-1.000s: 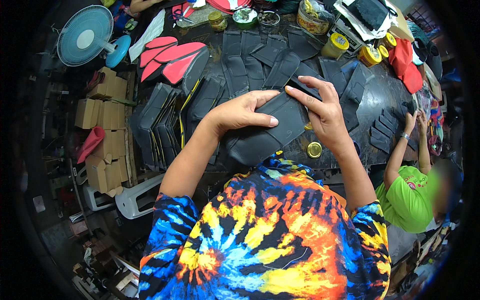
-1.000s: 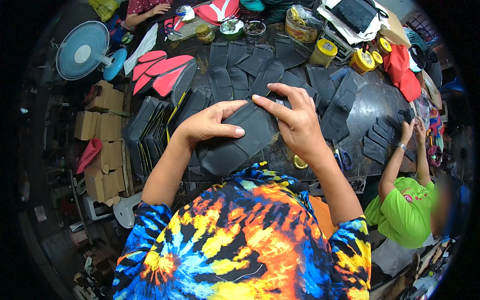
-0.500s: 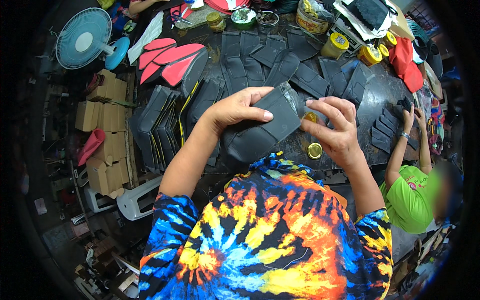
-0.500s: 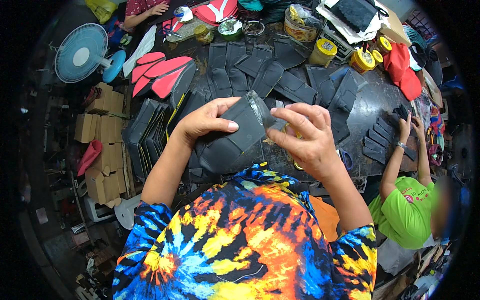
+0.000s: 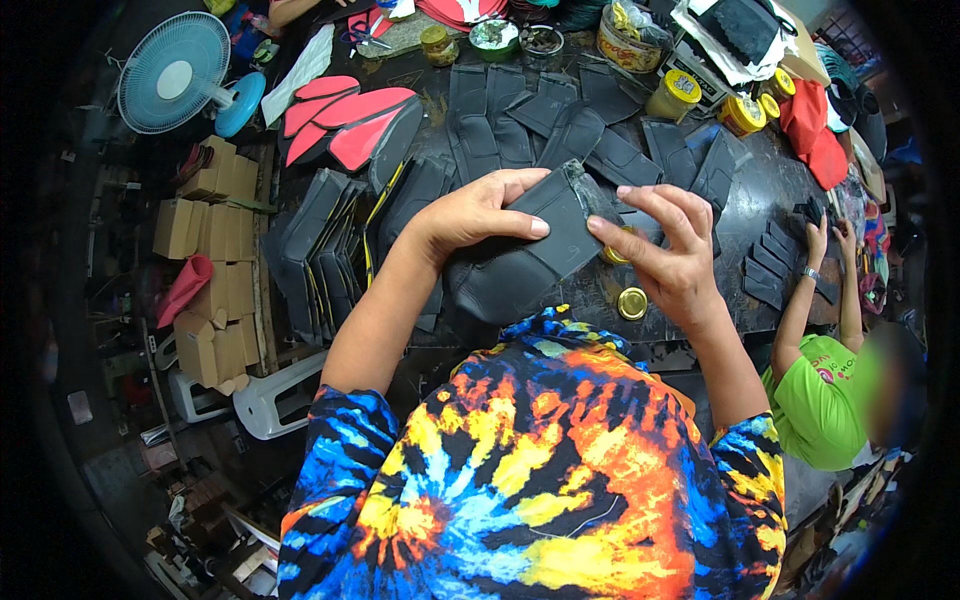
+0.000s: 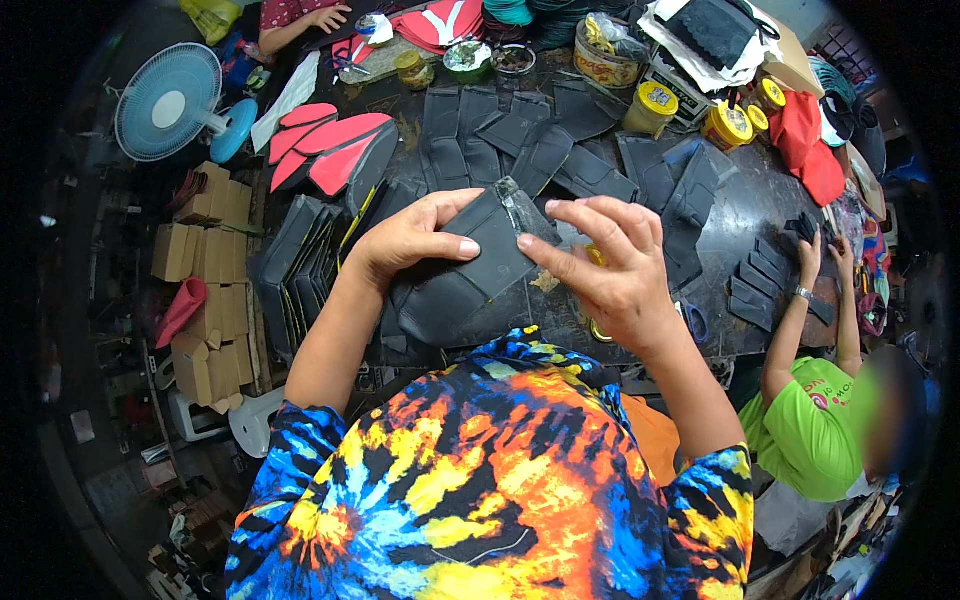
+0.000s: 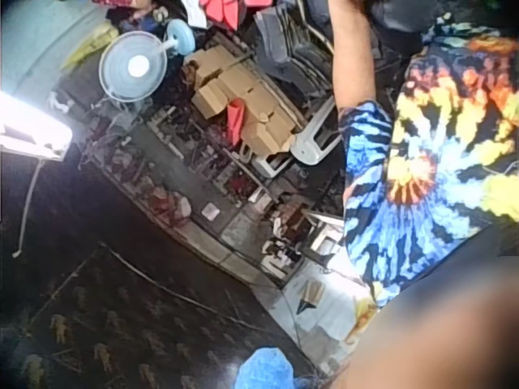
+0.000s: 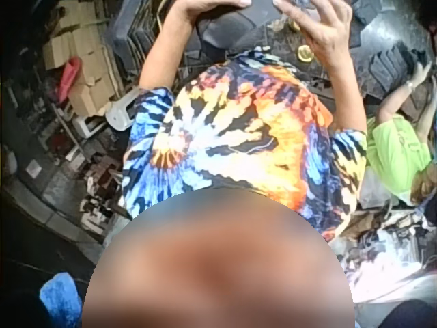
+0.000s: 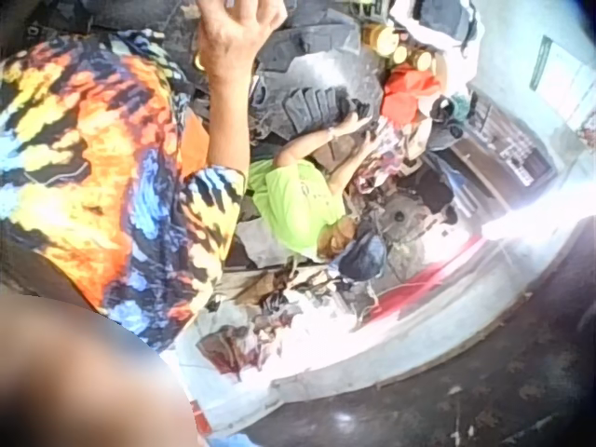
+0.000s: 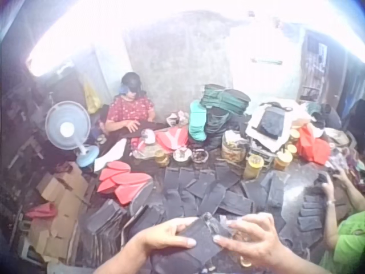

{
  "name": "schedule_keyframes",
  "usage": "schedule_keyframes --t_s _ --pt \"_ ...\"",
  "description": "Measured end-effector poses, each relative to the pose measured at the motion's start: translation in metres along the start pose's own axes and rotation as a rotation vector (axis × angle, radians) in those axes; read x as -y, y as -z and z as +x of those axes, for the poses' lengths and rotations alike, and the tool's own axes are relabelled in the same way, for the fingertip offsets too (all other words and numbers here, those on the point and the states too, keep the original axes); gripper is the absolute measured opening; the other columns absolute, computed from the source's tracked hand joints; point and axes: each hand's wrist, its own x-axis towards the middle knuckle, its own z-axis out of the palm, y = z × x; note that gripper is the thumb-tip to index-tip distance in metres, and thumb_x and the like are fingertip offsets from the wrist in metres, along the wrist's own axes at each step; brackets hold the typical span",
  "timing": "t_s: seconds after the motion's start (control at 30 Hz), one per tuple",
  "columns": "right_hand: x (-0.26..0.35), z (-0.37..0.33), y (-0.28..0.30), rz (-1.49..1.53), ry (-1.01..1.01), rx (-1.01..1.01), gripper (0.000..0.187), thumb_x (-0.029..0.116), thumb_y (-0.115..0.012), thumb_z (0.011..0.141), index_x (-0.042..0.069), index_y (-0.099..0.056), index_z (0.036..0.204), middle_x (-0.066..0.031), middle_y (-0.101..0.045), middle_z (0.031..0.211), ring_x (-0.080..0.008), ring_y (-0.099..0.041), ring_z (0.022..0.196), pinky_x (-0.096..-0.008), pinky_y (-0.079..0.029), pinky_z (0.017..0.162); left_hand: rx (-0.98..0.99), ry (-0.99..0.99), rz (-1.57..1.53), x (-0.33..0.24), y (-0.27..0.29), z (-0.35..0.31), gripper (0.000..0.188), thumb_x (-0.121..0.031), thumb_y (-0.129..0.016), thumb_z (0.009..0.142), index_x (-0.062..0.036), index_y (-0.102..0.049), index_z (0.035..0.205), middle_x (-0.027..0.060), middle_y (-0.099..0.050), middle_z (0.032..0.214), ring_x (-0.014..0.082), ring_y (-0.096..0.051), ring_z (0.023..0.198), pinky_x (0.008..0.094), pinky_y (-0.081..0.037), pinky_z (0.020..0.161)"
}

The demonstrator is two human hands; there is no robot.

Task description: The person repeatedly picks up black rubber pieces from a table, applies a yellow paste from a jar to the edges, and places the treated pieces back on the table. The process is repeated for multiple pieces throughout the clip.

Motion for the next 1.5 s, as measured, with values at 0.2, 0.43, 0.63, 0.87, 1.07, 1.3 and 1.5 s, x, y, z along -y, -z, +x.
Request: schedule_keyframes --t_s 0.2,0.43,0.63,0.87,1.07,1.3,1.5 --pt "0.012 -0.014 0.009 0.174 -0.060 0.023 0.049 0.002 -0.074 0.077 0.021 -0.075 0.123 -0.0054 -0.064 0.134 -0.0272 -0.060 0.118 -0.0415 -0.044 0.103 -0.089 -0.034 0.004 -0.002 0.009 -0.010 0.066 -0.010 -0.076 0.086 0.0059 -0.049 0.145 0.0107 -0.068 0.127 0.0148 -0.066 0.112 0.0305 -0.052 0.101" --pt "0.058 -0.023 -0.032 1.002 -0.692 0.258 0.100 0.012 -0.078 0.087 0.012 -0.016 0.166 -0.0198 -0.068 0.123 -0.0275 -0.066 0.115 -0.0389 -0.047 0.105 -0.663 -0.645 -0.196 -0.026 0.030 -0.017 0.037 -0.007 -0.064 0.096 -0.0038 -0.055 0.132 0.0131 -0.071 0.115 0.0215 -0.073 0.094 0.0344 -0.062 0.080" --pt "0.037 -0.018 -0.041 1.235 -0.745 0.032 0.094 -0.002 -0.068 0.091 0.010 -0.013 0.166 -0.0089 -0.069 0.104 -0.0119 -0.062 0.093 -0.0264 -0.048 0.086 -0.243 -0.499 -0.490 0.026 -0.029 -0.022 0.065 -0.021 -0.071 0.095 -0.0039 -0.043 0.151 0.0144 -0.055 0.146 0.0259 -0.059 0.129 0.0434 -0.048 0.108" --pt "-0.023 -0.058 -0.025 0.250 -0.631 0.106 0.072 0.018 -0.084 0.077 0.010 -0.057 0.143 -0.0137 -0.064 0.126 -0.0285 -0.062 0.114 -0.0400 -0.050 0.096 -0.824 -0.097 0.111 0.093 -0.052 -0.012 0.034 -0.018 -0.070 0.099 0.0052 -0.067 0.123 0.0072 -0.070 0.121 0.0185 -0.066 0.109 0.0336 -0.052 0.098" --pt "-0.030 -0.102 -0.049 -0.080 -0.510 0.383 0.052 0.052 -0.087 0.067 0.017 -0.082 0.105 -0.0134 -0.052 0.151 -0.0338 -0.045 0.139 -0.0507 -0.037 0.108 -0.792 -0.210 -0.191 0.096 -0.029 -0.018 0.026 -0.015 -0.068 0.100 -0.0001 -0.066 0.121 0.0090 -0.071 0.114 0.0207 -0.071 0.100 0.0387 -0.063 0.082" --pt "-0.041 -0.101 -0.074 -0.162 -0.510 0.592 0.048 0.051 -0.087 0.068 0.020 -0.083 0.103 -0.0119 -0.051 0.153 -0.0318 -0.044 0.139 -0.0509 -0.037 0.106 -0.741 -0.183 -0.349 0.099 -0.037 -0.008 0.025 -0.015 -0.068 0.099 -0.0018 -0.066 0.120 0.0090 -0.072 0.114 0.0210 -0.071 0.102 0.0405 -0.062 0.085" --pt "-0.035 -0.116 -0.064 -0.123 -0.564 0.172 0.034 0.028 -0.091 0.066 0.015 -0.078 0.095 -0.0067 -0.059 0.141 -0.0300 -0.053 0.128 -0.0477 -0.040 0.101 -0.716 -0.194 -0.417 0.100 -0.042 -0.018 0.028 -0.016 -0.065 0.101 -0.0002 -0.064 0.124 0.0108 -0.071 0.117 0.0227 -0.071 0.106 0.0431 -0.062 0.089"
